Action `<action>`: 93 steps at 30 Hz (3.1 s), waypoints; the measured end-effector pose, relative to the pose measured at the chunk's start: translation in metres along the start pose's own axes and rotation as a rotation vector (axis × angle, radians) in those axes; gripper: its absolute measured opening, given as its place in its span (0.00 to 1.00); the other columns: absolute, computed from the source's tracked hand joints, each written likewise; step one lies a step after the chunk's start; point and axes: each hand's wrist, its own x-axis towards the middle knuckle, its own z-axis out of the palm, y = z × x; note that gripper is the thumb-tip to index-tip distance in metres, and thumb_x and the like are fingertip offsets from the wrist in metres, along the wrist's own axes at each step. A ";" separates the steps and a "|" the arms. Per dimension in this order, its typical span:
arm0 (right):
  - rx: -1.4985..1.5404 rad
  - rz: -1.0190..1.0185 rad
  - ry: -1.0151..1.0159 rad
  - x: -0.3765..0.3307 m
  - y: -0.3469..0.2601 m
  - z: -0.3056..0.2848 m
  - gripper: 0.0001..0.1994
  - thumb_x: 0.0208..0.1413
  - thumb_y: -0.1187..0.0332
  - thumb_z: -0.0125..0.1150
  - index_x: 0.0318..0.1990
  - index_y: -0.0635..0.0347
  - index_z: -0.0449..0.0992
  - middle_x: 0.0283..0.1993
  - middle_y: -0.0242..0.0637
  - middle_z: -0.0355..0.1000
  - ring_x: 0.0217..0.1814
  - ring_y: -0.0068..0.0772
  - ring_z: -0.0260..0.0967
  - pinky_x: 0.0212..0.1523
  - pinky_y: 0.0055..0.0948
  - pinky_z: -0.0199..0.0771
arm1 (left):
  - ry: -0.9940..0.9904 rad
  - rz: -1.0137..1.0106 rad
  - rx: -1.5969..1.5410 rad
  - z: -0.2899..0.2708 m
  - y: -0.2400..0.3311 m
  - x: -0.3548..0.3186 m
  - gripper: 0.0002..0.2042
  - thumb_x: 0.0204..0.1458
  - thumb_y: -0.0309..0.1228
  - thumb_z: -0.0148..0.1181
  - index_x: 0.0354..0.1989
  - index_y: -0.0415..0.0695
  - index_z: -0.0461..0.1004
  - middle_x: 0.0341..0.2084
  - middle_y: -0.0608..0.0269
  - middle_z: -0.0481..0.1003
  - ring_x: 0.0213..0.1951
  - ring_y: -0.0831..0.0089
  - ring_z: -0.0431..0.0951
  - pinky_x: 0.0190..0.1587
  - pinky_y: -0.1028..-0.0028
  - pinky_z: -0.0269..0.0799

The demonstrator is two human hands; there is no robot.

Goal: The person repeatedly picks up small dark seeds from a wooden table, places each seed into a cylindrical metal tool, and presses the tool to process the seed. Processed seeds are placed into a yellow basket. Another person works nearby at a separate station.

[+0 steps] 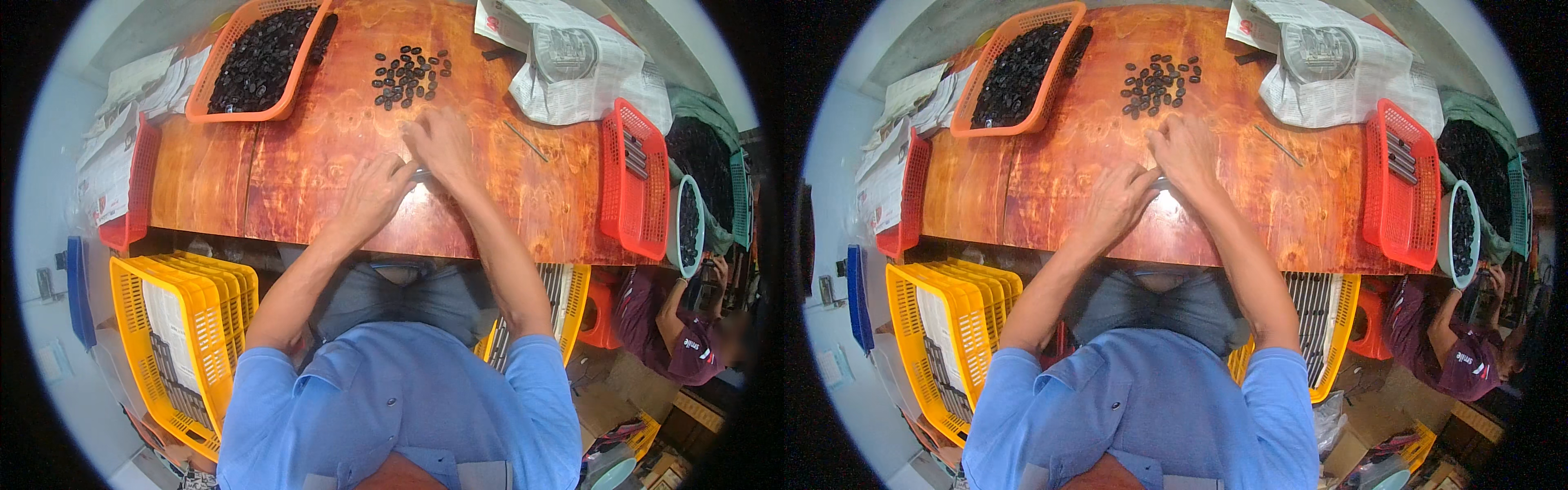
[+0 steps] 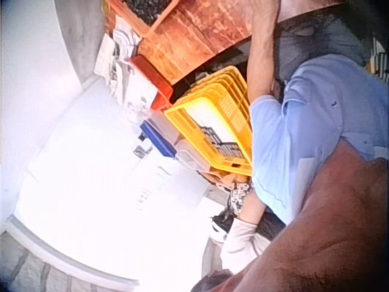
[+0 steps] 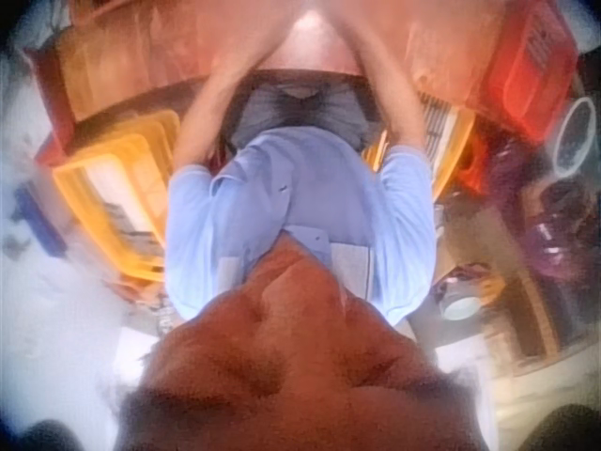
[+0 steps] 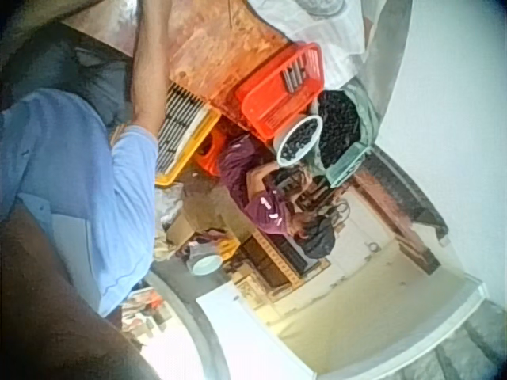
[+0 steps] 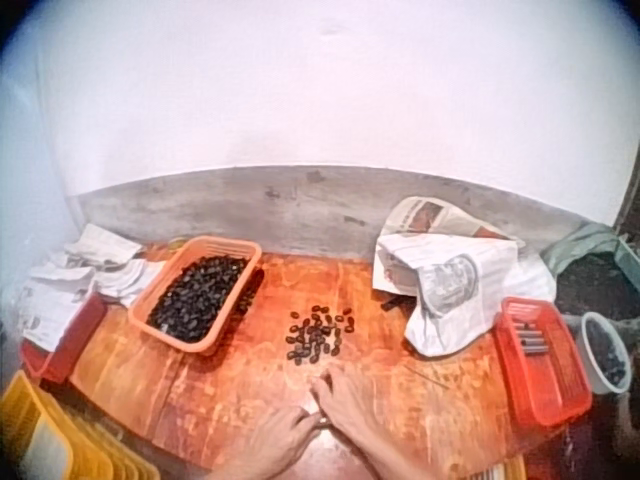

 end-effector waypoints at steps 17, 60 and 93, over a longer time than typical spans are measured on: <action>-0.152 -0.013 0.083 -0.005 0.009 0.021 0.08 0.59 0.68 0.61 0.40 0.63 0.74 0.44 0.48 0.68 0.51 0.52 0.64 0.52 0.49 0.60 | -0.071 -0.048 -0.132 -0.003 -0.007 0.005 0.15 0.52 0.29 0.70 0.47 0.41 0.77 0.33 0.52 0.73 0.38 0.53 0.75 0.42 0.59 0.71; 0.329 0.116 0.194 -0.007 0.049 0.027 0.21 0.74 0.58 0.52 0.49 0.74 0.75 0.45 0.48 0.77 0.44 0.41 0.74 0.49 0.36 0.77 | 0.590 -0.649 -0.710 -0.157 -0.038 -0.123 0.21 0.61 0.39 0.65 0.54 0.38 0.70 0.34 0.59 0.78 0.34 0.75 0.79 0.36 0.69 0.75; -0.075 -0.036 0.175 0.016 0.119 0.036 0.18 0.71 0.58 0.58 0.50 0.69 0.77 0.46 0.46 0.76 0.45 0.41 0.72 0.48 0.37 0.73 | -0.095 -1.516 0.929 -0.326 -0.097 -0.607 0.16 0.50 0.25 0.62 0.50 0.46 0.80 0.41 0.57 0.80 0.50 0.56 0.81 0.52 0.56 0.77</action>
